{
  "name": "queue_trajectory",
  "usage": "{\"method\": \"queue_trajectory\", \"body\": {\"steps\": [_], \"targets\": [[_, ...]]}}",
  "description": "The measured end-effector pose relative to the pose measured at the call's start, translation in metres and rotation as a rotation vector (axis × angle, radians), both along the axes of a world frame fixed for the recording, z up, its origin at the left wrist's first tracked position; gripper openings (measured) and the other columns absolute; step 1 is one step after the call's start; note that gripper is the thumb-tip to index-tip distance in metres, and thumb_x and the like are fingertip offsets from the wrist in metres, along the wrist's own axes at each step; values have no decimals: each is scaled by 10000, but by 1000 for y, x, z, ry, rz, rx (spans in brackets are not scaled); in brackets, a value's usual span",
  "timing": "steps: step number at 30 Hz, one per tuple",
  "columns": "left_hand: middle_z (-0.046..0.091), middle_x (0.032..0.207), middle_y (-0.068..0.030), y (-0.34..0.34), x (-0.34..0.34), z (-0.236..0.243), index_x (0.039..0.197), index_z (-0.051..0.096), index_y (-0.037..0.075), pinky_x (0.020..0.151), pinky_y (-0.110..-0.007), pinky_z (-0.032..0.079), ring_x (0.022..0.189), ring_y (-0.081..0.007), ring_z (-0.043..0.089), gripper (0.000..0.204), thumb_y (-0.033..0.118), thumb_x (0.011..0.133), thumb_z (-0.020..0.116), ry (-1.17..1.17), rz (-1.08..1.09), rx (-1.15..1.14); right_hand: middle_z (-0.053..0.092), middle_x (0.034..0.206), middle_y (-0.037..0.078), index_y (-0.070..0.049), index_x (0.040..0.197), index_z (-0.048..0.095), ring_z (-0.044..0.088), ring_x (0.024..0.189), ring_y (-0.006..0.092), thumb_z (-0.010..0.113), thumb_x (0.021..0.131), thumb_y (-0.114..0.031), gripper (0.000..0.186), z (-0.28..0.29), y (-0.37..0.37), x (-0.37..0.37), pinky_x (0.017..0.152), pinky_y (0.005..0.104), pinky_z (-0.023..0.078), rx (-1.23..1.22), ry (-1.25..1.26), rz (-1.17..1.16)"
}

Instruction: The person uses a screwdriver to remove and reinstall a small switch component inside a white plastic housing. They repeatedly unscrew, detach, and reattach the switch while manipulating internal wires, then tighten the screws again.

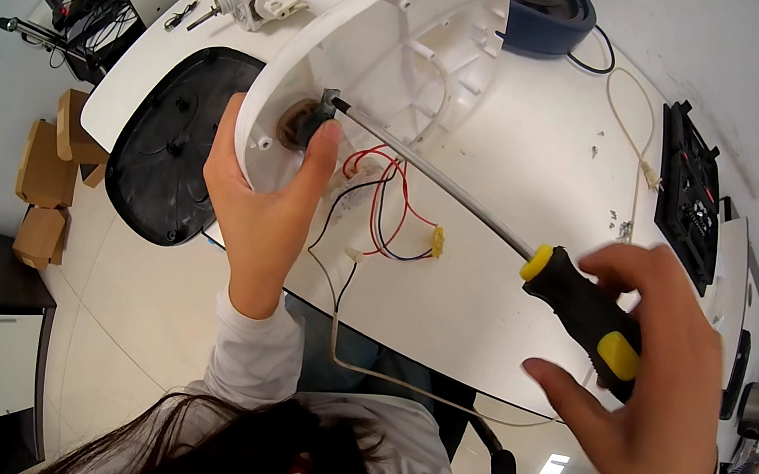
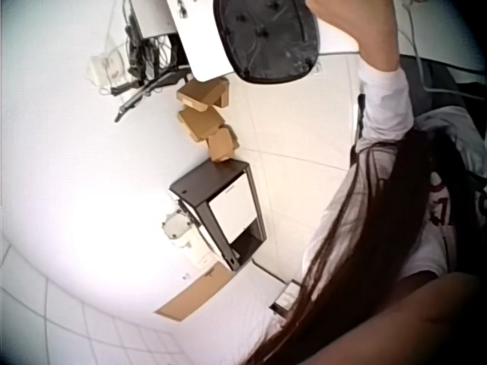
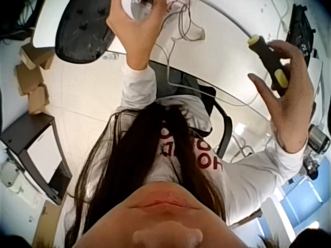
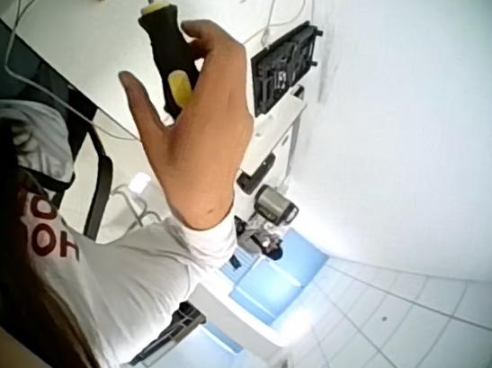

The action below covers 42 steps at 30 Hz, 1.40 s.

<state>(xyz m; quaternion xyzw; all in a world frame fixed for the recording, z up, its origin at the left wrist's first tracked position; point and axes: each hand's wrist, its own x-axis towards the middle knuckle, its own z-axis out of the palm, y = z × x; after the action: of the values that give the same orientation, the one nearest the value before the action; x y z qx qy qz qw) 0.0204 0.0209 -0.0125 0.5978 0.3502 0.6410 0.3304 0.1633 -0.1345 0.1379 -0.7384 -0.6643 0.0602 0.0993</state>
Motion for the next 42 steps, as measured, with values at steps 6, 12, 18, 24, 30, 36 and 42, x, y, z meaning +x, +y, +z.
{"method": "queue_trajectory", "body": {"steps": [6, 12, 18, 24, 30, 36, 42], "targets": [[630, 753, -77, 0, 1, -1, 875, 563, 1, 622, -242, 463, 642, -124, 594, 239, 87, 703, 705, -19, -4, 12, 570, 826, 126, 1, 1048, 560, 558, 607, 228, 763, 560, -32, 530, -13, -14, -6, 492, 299, 435, 231, -630, 165], [618, 720, -65, -2, 3, 3, 857, 553, -1, 610, -233, 449, 615, -104, 557, 227, 72, 699, 700, -27, 13, -3, 537, 659, 107, 40, 1027, 556, 488, 494, 125, 609, 796, -149, 303, 0, -4, 4, 424, 217, 356, -54, 268, -78], [606, 699, -59, -2, 4, 2, 841, 547, -2, 604, -228, 439, 607, -86, 527, 219, 64, 696, 697, -30, 23, 12, 535, 615, 60, 49, 1099, 499, 363, 359, 37, 452, 922, -264, 363, 0, 1, 22, 344, 172, 269, -454, 1169, -358], [591, 695, -42, -2, 1, 2, 838, 546, -7, 603, -216, 425, 614, -75, 494, 216, 67, 700, 694, -31, 7, 6, 563, 784, 132, -1, 1111, 490, 533, 547, 151, 715, 667, -115, 510, -14, -3, 9, 415, 228, 384, 106, -182, 154], [577, 682, -39, -4, 3, 6, 837, 542, -13, 597, -213, 419, 609, -70, 479, 208, 56, 704, 686, -34, 1, -13, 560, 754, 103, -1, 1039, 541, 509, 528, 156, 731, 647, -142, 458, -16, -14, -4, 416, 232, 378, 251, -726, 241], [586, 686, -45, -5, 4, 7, 845, 548, -17, 596, -218, 424, 609, -72, 492, 209, 51, 703, 685, -36, -3, -19, 555, 711, 111, 19, 1023, 538, 507, 485, 196, 687, 740, -146, 360, -7, -5, 5, 440, 246, 370, 12, 47, 6], [594, 693, -48, -5, 5, 8, 846, 555, -15, 604, -222, 428, 613, -78, 504, 205, 51, 702, 686, -47, 2, -32, 488, 617, 41, 36, 1044, 515, 364, 410, 46, 451, 932, -253, 317, -2, 0, 14, 374, 190, 290, -474, 1166, -427]]}}
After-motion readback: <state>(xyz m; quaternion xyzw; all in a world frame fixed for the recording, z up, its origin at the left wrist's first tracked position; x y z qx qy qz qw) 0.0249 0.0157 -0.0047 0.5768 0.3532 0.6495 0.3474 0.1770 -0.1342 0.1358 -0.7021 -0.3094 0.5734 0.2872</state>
